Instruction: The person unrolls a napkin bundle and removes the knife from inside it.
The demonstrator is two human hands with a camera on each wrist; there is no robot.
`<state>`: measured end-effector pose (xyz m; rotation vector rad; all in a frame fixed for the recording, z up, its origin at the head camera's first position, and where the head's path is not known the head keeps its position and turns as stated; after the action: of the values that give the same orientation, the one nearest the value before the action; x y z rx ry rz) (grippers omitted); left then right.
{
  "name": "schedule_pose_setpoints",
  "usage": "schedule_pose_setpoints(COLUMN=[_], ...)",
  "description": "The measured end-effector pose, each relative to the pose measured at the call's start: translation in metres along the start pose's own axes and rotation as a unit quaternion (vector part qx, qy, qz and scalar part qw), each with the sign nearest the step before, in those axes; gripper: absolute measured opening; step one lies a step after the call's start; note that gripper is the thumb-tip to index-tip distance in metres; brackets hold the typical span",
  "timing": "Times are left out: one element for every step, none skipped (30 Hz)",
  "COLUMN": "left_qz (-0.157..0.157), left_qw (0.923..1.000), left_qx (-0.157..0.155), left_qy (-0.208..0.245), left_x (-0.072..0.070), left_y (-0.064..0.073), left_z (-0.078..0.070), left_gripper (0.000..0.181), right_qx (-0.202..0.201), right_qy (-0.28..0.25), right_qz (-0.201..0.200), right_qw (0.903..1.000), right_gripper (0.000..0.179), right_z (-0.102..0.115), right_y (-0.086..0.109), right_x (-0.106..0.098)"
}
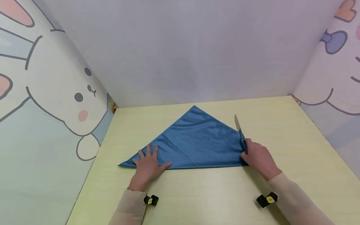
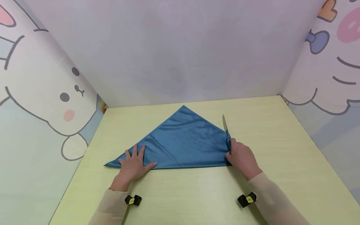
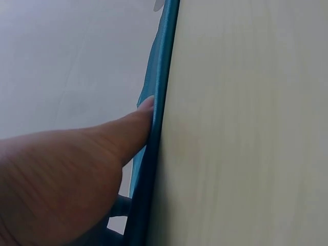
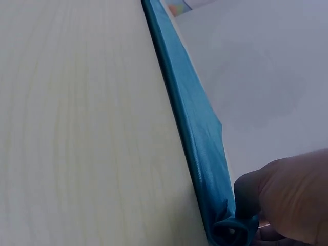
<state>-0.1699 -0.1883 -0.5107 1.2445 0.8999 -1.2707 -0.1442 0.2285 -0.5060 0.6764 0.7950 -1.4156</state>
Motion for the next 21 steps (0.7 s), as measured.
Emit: schedule_pose_setpoints(left_qz=[0.002, 0.001, 0.0, 0.0, -0.001, -0.002, -0.001, 0.0, 0.002, 0.004, 0.006, 0.008, 0.01, 0.01, 0.009, 0.009, 0.009, 0.008, 0.008, 0.007, 0.008], left_qw=[1.0, 1.0, 1.0, 1.0, 1.0, 1.0, 1.0, 1.0, 1.0, 1.0, 1.0, 1.0, 0.9999, 0.9999, 0.9999, 0.9999, 0.9999, 1.0, 1.0, 1.0, 0.9999], left_qx=[-0.001, -0.001, -0.001, -0.001, -0.001, 0.0, 0.0, 0.0, -0.001, -0.001, -0.002, -0.003, -0.004, -0.004, -0.004, -0.004, -0.005, -0.004, -0.004, -0.004, -0.004], left_qy=[-0.001, -0.002, -0.001, -0.001, 0.0, 0.001, 0.0, 0.0, 0.0, -0.001, -0.003, -0.004, -0.005, -0.004, -0.004, -0.004, -0.005, -0.005, -0.005, -0.004, -0.005], left_x=[0.0, 0.0, 0.0, 0.0, 0.0, 0.0, 0.0, 0.0, 0.0, 0.0, 0.0, 0.0, 0.0, 0.0, 0.0, 0.0, 0.0, 0.0, 0.0, 0.0, 0.0], left_y=[0.0, 0.0, 0.0, 0.001, 0.001, 0.001, 0.001, 0.001, 0.0, 0.0, 0.0, 0.0, 0.0, 0.0, 0.0, 0.0, 0.0, 0.0, 0.0, 0.0, 0.0], left_z=[0.0, 0.0, 0.0, 0.001, 0.001, 0.001, 0.0, 0.0, 0.0, 0.0, 0.0, 0.0, 0.0, 0.0, 0.0, 0.0, 0.0, 0.0, 0.0, 0.0, 0.0], left_gripper=[0.102, 0.102, 0.102, 0.102, 0.102, 0.101, 0.101, 0.102, 0.102, 0.102, 0.102, 0.102, 0.102, 0.102, 0.102, 0.102, 0.102, 0.102, 0.102, 0.102, 0.102], right_qx=[-0.001, 0.0, 0.005, 0.011, 0.019, 0.026, 0.034, 0.041, 0.046, 0.049, 0.051, 0.053, 0.054, 0.054, 0.056, 0.059, 0.062, 0.067, 0.07, 0.074, 0.079], right_qy=[0.002, -0.001, -0.004, -0.009, -0.017, -0.025, -0.035, -0.045, -0.055, -0.065, -0.074, -0.082, -0.089, -0.094, -0.1, -0.105, -0.11, -0.115, -0.119, -0.122, -0.128], right_qz=[-0.005, -0.008, -0.008, -0.008, -0.006, -0.002, 0.001, 0.005, 0.009, 0.012, 0.014, 0.015, 0.016, 0.016, 0.017, 0.019, 0.021, 0.024, 0.028, 0.031, 0.036], right_qw=[1.0, 1.0, 0.9999, 0.9999, 0.9997, 0.9993, 0.9988, 0.9981, 0.9974, 0.9966, 0.9958, 0.9951, 0.9945, 0.994, 0.9933, 0.9926, 0.9918, 0.9908, 0.9901, 0.9893, 0.9881], right_gripper=[0.048, 0.048, 0.048, 0.049, 0.049, 0.05, 0.051, 0.051, 0.051, 0.051, 0.05, 0.05, 0.049, 0.049, 0.049, 0.049, 0.049, 0.049, 0.049, 0.049, 0.049], right_z=[0.0, 0.001, 0.0, -0.001, -0.002, -0.004, -0.006, -0.009, -0.012, -0.014, -0.017, -0.02, -0.022, -0.024, -0.026, -0.027, -0.029, -0.03, -0.032, -0.033, -0.035], right_y=[0.0, -0.001, -0.001, -0.001, -0.001, -0.001, -0.001, 0.0, 0.0, 0.0, 0.0, 0.0, 0.0, -0.001, -0.001, -0.001, -0.001, -0.001, -0.001, 0.0, 0.0], right_x=[0.0, -0.001, -0.001, -0.001, -0.002, -0.003, -0.003, -0.004, -0.004, -0.005, -0.005, -0.006, -0.007, -0.007, -0.008, -0.009, -0.009, -0.01, -0.01, -0.011, -0.011])
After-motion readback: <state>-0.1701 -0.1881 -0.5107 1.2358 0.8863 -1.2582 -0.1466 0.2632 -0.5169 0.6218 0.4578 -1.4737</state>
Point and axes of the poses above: each hand's wrist, its own y-axis away from the middle knuckle, its own x-axis out of the palm, z = x × y, the point moved 5 cm from there along -y, towards the middle knuckle, and after that the axes turned 12 degrees about -y, right-handed, at the moved point
